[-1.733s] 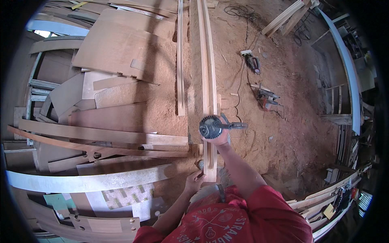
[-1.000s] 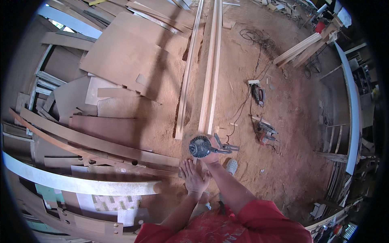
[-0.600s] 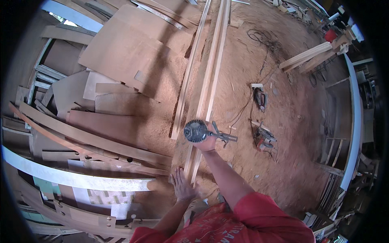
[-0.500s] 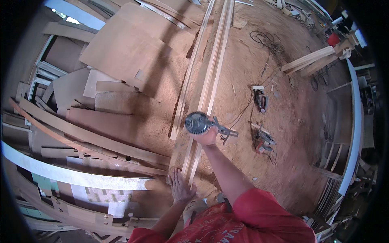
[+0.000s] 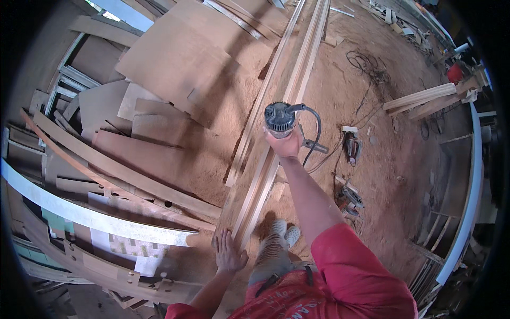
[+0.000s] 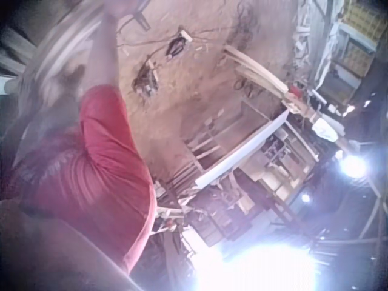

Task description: The person uses a wood router to carve a groove along the edge of a long wooden plank by hand in a workshop.

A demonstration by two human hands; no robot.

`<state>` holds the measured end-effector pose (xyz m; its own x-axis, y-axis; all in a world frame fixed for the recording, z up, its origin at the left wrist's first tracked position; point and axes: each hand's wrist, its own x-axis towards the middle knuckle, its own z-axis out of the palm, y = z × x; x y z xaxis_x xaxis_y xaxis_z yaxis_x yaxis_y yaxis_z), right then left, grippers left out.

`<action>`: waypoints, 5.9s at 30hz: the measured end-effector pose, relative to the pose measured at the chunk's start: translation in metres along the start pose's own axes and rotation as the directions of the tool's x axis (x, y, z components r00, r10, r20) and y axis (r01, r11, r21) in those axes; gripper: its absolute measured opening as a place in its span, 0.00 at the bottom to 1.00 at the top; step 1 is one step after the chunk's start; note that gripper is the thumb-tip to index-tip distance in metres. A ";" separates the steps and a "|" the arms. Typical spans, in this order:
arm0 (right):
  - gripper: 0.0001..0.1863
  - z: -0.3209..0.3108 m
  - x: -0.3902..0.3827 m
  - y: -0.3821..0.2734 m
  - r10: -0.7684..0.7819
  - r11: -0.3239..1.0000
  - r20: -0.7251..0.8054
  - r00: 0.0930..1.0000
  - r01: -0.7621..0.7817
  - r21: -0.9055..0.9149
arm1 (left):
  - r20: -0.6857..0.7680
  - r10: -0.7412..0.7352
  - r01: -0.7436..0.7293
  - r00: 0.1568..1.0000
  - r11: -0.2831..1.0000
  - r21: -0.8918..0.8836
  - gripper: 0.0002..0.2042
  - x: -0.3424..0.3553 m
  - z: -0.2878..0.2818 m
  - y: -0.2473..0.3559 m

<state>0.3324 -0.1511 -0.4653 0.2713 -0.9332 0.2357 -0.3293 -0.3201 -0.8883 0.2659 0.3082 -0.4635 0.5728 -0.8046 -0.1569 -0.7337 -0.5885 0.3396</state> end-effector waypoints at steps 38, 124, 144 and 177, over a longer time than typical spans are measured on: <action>0.36 0.039 0.404 0.106 0.020 0.965 0.016 1.000 -0.024 0.261 | -0.309 -0.091 0.029 0.947 0.980 -0.198 0.53 0.329 -0.019 0.130; 0.34 0.094 1.152 0.215 0.032 0.996 0.032 0.999 -0.034 0.081 | 0.222 -0.175 0.030 0.959 0.843 0.537 0.64 0.683 -0.052 0.293; 0.35 0.098 1.199 0.230 -0.014 0.997 -0.056 0.998 0.019 0.080 | -0.107 -0.016 -0.007 0.994 0.978 -0.208 0.48 1.414 -0.033 0.558; 0.29 0.072 1.189 0.241 0.053 0.997 0.248 0.967 -0.039 -0.062 | 0.098 -0.041 0.053 0.994 0.991 -0.122 0.44 1.250 -0.046 0.521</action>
<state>0.6405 -1.3260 -0.4270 0.4691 -0.8793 0.0830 -0.3954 -0.2931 -0.8705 0.6167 -1.0003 -0.4400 0.5642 -0.7834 -0.2608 -0.6518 -0.6165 0.4417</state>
